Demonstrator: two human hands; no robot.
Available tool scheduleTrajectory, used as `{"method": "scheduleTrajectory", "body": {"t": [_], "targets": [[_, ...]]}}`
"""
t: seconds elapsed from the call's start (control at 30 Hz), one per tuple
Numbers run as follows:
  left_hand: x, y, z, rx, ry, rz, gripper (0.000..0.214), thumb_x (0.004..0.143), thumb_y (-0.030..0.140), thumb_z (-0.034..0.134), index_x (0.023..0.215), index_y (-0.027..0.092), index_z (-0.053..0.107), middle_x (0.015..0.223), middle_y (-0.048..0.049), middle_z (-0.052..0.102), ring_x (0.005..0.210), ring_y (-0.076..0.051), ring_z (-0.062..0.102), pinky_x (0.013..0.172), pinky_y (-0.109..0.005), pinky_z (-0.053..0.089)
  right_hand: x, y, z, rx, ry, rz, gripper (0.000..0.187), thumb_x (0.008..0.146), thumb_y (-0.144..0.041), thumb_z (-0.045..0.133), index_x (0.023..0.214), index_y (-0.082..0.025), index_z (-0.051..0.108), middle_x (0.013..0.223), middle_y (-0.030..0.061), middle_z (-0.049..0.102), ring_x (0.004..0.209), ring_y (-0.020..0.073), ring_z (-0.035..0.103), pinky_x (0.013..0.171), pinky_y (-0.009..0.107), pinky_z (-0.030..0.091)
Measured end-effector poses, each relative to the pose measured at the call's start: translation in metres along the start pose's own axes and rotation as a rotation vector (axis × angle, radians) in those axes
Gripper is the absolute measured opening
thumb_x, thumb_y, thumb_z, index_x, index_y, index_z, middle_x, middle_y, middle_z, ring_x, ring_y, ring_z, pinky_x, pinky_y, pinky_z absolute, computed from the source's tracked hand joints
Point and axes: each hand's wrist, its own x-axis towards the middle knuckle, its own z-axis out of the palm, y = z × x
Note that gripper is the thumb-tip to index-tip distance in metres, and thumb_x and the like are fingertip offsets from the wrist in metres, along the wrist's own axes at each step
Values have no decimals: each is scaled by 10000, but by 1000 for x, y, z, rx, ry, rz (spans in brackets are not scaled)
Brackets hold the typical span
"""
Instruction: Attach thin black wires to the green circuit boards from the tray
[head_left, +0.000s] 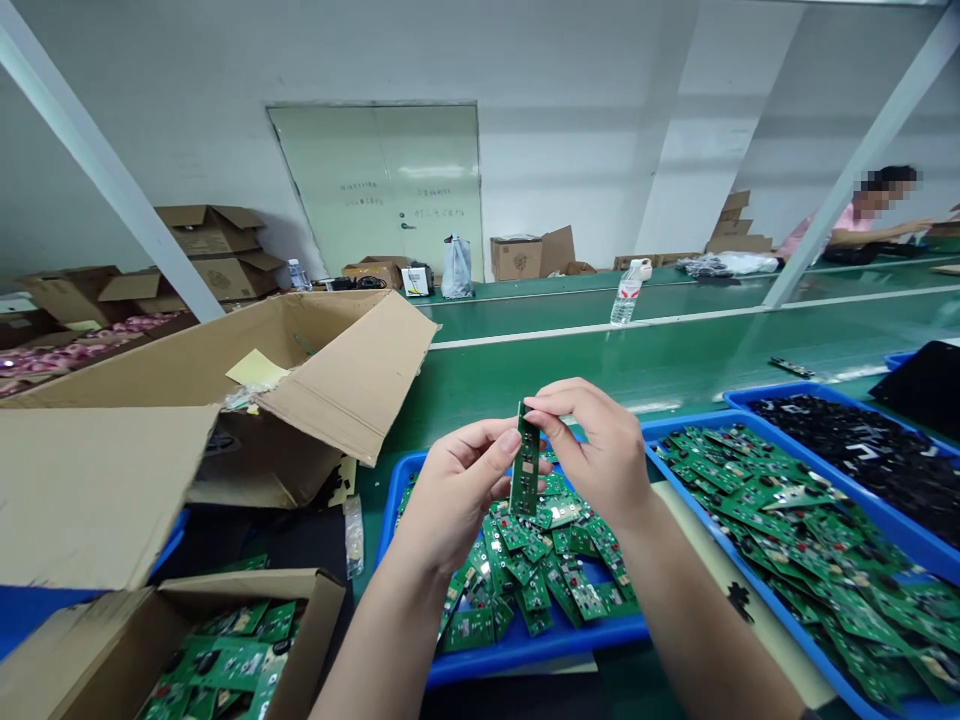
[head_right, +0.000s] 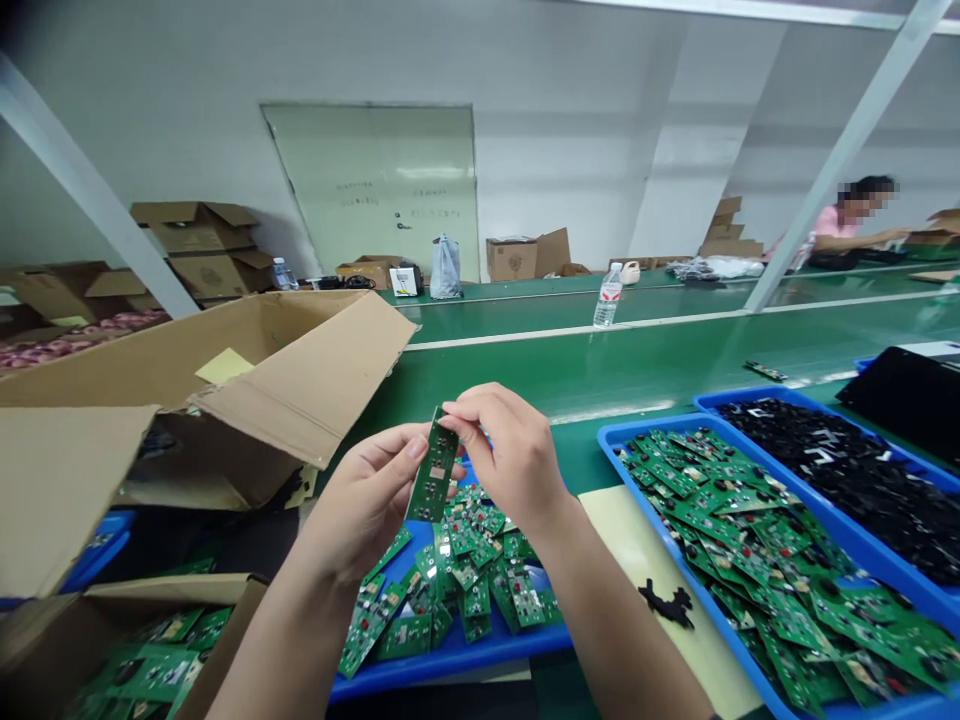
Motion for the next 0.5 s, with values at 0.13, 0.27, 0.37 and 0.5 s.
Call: {"method": "scheduleTrajectory", "body": {"t": [0.13, 0.27, 0.37, 0.5], "targets": [[1, -2, 2, -56, 39, 2, 305, 727, 398, 757, 925, 168, 726, 828, -63, 718, 746, -147, 669, 570, -181, 438, -4, 4, 8, 37, -1, 74, 92, 888, -158, 552, 839, -192, 622, 803, 55, 667, 782, 178, 643, 692, 305, 537], [4, -4, 0, -71, 66, 43, 278, 732, 371, 758, 918, 167, 729, 825, -52, 712, 744, -133, 660, 649, -195, 469, -7, 5, 12, 114, -13, 231, 112, 880, -197, 568, 980, -188, 618, 893, 60, 675, 808, 168, 654, 687, 279, 553], [4, -6, 0, -79, 59, 61, 292, 736, 380, 751, 932, 165, 726, 834, -54, 705, 752, -129, 652, 636, -185, 464, -9, 5, 13, 80, -28, 222, 104, 892, -232, 545, 930, -185, 630, 867, 61, 684, 793, 173, 654, 702, 287, 544], [2, -6, 1, -83, 32, 35, 361, 720, 440, 743, 928, 146, 728, 813, -57, 683, 717, -120, 619, 596, -183, 464, -12, 7, 12, 0, -5, 182, 231, 914, -326, 501, 776, -185, 621, 751, 52, 673, 701, 171, 638, 664, 288, 526]]}}
